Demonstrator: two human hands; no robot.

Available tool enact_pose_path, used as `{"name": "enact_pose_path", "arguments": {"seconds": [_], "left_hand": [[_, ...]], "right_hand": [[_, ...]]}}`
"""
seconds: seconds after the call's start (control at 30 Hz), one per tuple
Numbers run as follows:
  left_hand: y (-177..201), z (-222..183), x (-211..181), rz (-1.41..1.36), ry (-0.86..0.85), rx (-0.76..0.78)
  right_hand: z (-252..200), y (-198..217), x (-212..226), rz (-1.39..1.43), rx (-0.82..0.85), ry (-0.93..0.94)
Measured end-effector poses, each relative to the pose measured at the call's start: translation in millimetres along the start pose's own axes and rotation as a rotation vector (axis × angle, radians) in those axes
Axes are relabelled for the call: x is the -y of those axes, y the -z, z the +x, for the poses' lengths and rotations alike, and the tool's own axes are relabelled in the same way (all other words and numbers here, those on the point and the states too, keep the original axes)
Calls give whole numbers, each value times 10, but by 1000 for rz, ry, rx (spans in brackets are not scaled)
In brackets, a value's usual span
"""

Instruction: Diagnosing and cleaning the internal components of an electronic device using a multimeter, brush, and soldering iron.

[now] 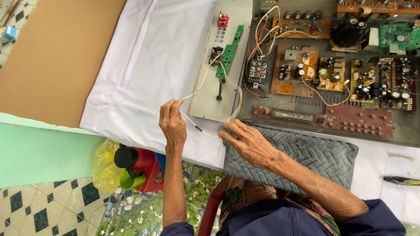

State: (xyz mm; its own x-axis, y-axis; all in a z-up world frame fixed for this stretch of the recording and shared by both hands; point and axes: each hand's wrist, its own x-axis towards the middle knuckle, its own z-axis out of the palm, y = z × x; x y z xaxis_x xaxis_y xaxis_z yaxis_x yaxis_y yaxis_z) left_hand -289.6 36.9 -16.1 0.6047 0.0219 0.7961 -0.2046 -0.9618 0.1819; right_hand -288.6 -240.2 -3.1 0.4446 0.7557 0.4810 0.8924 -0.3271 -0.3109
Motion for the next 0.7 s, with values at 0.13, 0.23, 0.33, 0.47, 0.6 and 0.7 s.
{"name": "enact_pose_path", "arguments": {"seconds": [0.13,0.23,0.33,0.47,0.6,0.7], "left_hand": [[-125,19,103,-117,74,-51],[-123,112,-50,-293,264,-12],[-206,116,-54,-440,417,26],[-240,44,-29,-392,402,104],[-293,-6,62,-342,355,97],[-387,2,157,-233,253,112]], "right_hand": [[169,56,-50,-52,-97,34],[200,-44,-105,-71,-47,-8],[207,-315,-223,-53,12,-12],[388,-280,-259,-94,19,42],[462,-285,-354,-140,5,47],[424,-449,-473,-185,46,-26]]}}
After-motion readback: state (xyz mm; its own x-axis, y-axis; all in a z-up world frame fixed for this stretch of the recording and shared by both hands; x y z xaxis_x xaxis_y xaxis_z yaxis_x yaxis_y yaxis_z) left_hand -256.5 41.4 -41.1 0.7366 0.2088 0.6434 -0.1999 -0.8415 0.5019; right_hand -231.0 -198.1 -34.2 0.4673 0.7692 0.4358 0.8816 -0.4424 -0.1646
